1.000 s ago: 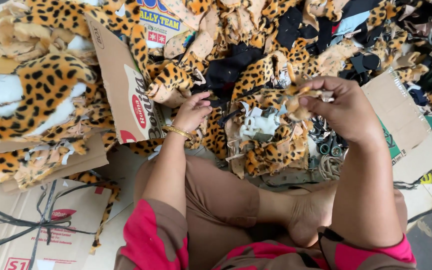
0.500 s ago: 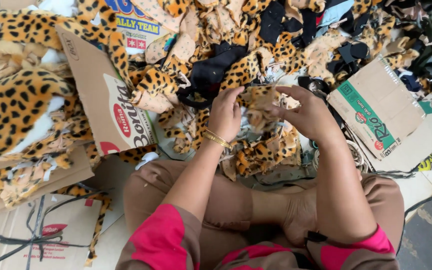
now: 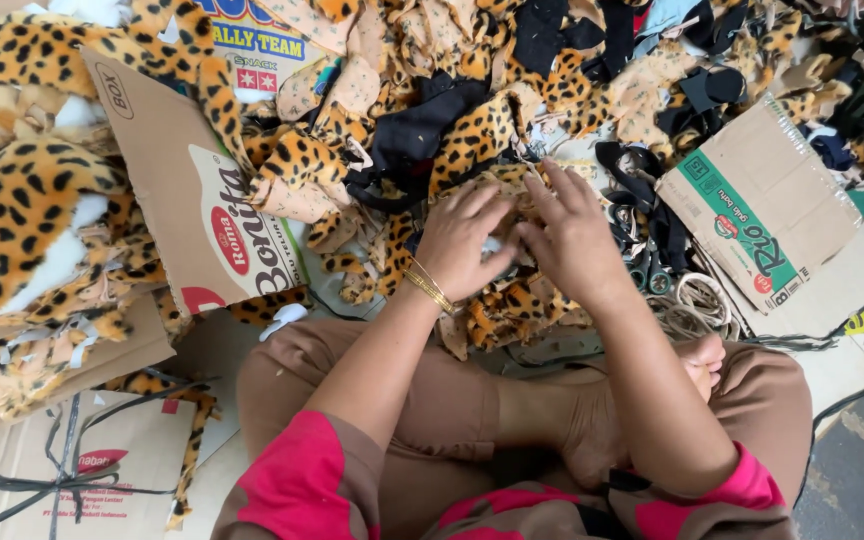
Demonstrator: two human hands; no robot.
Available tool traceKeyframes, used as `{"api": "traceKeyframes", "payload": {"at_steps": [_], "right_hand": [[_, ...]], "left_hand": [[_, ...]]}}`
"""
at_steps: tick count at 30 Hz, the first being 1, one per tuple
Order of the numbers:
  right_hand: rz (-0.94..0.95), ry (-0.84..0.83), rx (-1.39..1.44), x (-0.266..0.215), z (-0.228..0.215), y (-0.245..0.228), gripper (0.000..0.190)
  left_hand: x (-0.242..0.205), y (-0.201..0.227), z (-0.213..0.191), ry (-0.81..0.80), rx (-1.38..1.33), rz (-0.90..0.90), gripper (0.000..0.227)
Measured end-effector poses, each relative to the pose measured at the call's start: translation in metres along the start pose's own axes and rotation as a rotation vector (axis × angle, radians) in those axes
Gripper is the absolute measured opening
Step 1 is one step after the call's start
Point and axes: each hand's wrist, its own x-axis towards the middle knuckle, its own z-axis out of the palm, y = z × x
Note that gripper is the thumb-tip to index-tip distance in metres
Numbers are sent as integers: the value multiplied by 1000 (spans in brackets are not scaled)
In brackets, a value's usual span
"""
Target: Assembling small leopard-print fabric pouches by folding and tucking fabric scraps while sitting on the floor.
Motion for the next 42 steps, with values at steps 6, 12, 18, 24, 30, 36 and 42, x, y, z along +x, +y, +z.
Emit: {"api": "traceKeyframes", "payload": {"at_steps": [6, 12, 18, 24, 30, 36, 42], "right_hand": [[118, -209, 26, -20, 38, 3, 81], [69, -149, -133, -32, 92, 14, 91], [129, -169, -168, -32, 127, 32, 88], [193, -66, -115, -39, 157, 47, 69], [205, -31, -180, -41, 176, 58, 66], [220, -26, -176, -39, 175, 57, 68], [213, -40, -44, -41, 145, 43, 68]], "left_hand": [[-13, 40, -38, -538, 173, -190, 155], [-13, 22, 4, -601, 371, -210, 151], [-9, 2, 34, -615, 392, -235, 144], [-9, -11, 60, -589, 411, -231, 147], [-8, -26, 85, -571, 383, -218, 142], [-9, -17, 61, -561, 292, -212, 142], [-10, 30, -24, -541, 216, -224, 151]]}}
